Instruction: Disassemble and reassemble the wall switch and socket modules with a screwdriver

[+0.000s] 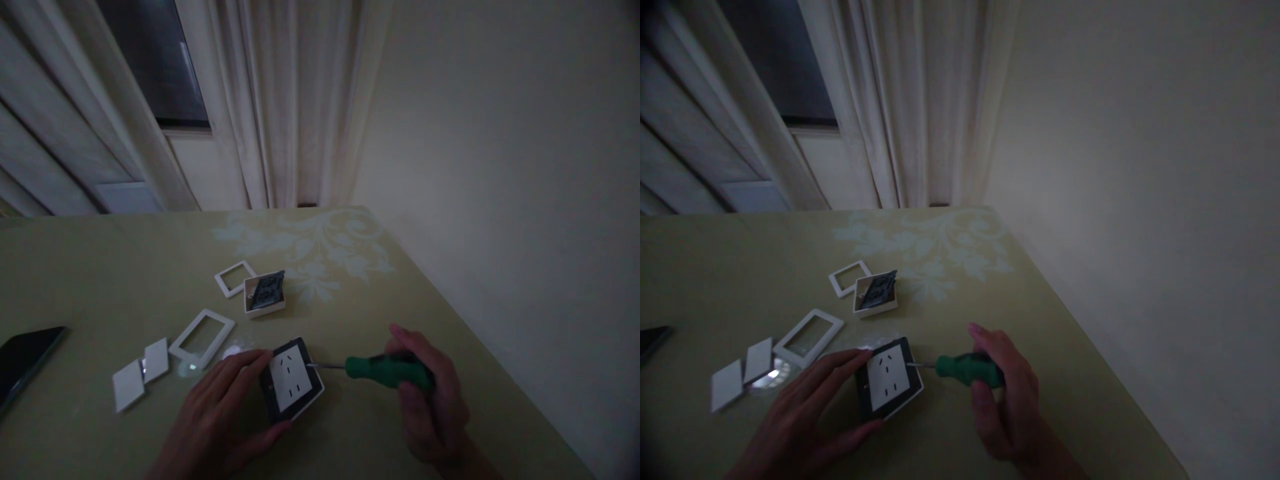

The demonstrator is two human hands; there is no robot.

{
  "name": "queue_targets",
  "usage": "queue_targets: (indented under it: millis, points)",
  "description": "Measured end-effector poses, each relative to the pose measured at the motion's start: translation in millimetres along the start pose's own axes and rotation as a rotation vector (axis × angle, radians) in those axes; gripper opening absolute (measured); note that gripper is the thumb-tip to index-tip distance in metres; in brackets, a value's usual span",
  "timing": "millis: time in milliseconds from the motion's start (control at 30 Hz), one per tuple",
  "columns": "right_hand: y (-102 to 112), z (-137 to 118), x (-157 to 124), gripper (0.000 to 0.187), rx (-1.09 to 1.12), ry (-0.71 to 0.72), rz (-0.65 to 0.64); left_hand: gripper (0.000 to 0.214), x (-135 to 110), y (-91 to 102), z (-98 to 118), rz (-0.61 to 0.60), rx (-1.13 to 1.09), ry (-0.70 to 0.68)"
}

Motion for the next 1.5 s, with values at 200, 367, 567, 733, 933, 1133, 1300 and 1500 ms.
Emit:
queue_targets:
  millis: [200, 367, 567, 733, 933, 1133, 1300, 1500]
  points:
    - [1, -11, 6, 0.049, -0.043, 0.034, -0.04, 0.069, 3, -0.5, -1, -0.001, 0.012, -0.005]
    - [13, -18, 0, 0.05, -0.176, 0.085, 0.038, 0.073, -1, -3.7, -2, -0.023, 0.031, -0.011]
    - [23, -6, -13, 0.052, -0.2, 0.009, 0.159, 0.073, -3, -5.2, -2, -0.032, 0.048, -0.028]
    - [14, -10, -5, 0.055, -0.205, 0.038, 0.082, 0.07, -2, -4.2, -2, -0.023, 0.011, -0.003]
    - [13, -9, -6, 0.055, -0.182, 0.027, 0.076, 0.071, -1, -5.1, -3, -0.041, -0.022, 0.011]
    - [18, -13, 1, 0.053, -0.044, 0.053, 0.1, 0.069, 1, -1.2, 2, -0.038, -0.011, -0.011]
    - [9, -18, 10, 0.046, 0.049, 0.133, -0.011, 0.071, -1, -6.0, -3, -0.055, -0.031, 0.008]
    - [-6, -22, 32, 0.045, 0.075, 0.105, -0.133, 0.069, -3, -18.0, -23, -0.141, -0.132, 0.139]
Point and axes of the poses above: each hand's wrist, its own x-axis towards the middle knuckle, its own y-axis out of the back of the hand, z = x × y, the point moved 9 cm from there along x, towards the middle knuckle, and after that the axes turned 5 degrees about -z, right-handed, at the moved point
